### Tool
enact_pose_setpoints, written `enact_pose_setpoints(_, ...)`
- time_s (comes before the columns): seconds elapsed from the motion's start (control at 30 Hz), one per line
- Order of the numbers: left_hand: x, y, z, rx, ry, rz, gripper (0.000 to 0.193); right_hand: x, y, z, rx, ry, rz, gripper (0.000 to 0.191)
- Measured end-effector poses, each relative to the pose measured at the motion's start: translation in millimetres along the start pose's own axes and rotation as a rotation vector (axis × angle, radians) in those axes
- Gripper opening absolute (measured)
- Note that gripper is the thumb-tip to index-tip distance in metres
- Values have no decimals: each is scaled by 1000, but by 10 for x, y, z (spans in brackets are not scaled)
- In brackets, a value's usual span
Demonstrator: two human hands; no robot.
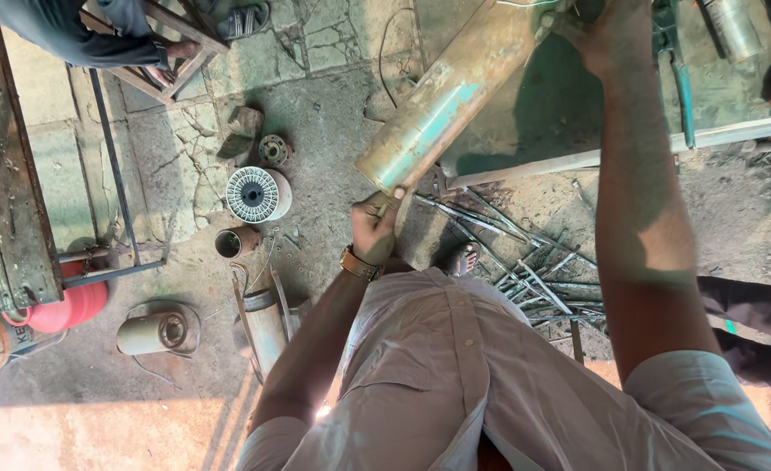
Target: The person uses pliers to pull a thin wire through a long metal tube, then rotates the tube to wind the wire into a coil inside. The person repeatedly adjusts the wire and tube to form a tight coil.
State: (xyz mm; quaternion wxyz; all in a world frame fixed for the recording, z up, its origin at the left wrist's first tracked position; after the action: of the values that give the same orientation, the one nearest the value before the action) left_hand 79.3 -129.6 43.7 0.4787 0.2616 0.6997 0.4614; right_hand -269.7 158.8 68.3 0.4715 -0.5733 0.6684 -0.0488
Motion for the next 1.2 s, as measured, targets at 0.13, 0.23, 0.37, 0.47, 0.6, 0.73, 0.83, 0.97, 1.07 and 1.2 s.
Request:
enact_pose_setpoints(0.13,31,103,60,134,-83,-57,36,187,-308,-180,-30,42,-110,35)
enact_pose_setpoints(0.23,56,127,82,219,-105,-55,23,435,-522,-299,222,107,-309,38)
enact_pose_setpoints(0.37,23,75,37,342,-172,-157,16,878,-742,-379,139,25,166,56)
enact_pose_setpoints(0.47,-52,34,-5,295,-299,-207,16,1198,-787,-343,499,63,124,89)
enact_pose_setpoints(0.6,-248,66,-31,475,-231,-273,12,1356,-826,-334,613,160,15,98)
enact_pose_setpoints(0.73,-475,53,-195,221,-190,-435,16,1437,-937,-332,512,302,90,101)
enact_pose_setpoints(0.83,-575,83,-441,392,40,-201,9,1495,-997,-341,691,247,109,91)
enact_pose_setpoints(0.97,-537,144,-686,591,-70,-240,91,1580,-1160,-422,827,147,185,88)
enact_pose_setpoints(1.07,-487,97,-790,299,-339,-55,107,1758,-1422,-530,934,81,179,107)
enact_pose_setpoints(1.2,-425,-112,-831,-9,-517,277,100,1920,-1789,-469,769,22,358,109)
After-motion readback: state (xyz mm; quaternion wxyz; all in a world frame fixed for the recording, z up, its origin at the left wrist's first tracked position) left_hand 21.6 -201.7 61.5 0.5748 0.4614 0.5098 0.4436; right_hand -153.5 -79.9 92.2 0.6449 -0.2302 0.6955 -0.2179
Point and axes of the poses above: each hand's wrist, its own z-axis away from the middle knuckle, its own x-axis out of the palm, y = z × x, the point moved 1 cm from there along -z, towards the middle knuckle, and after that the axes turned 11 degrees about -z, right-handed, at the moved point
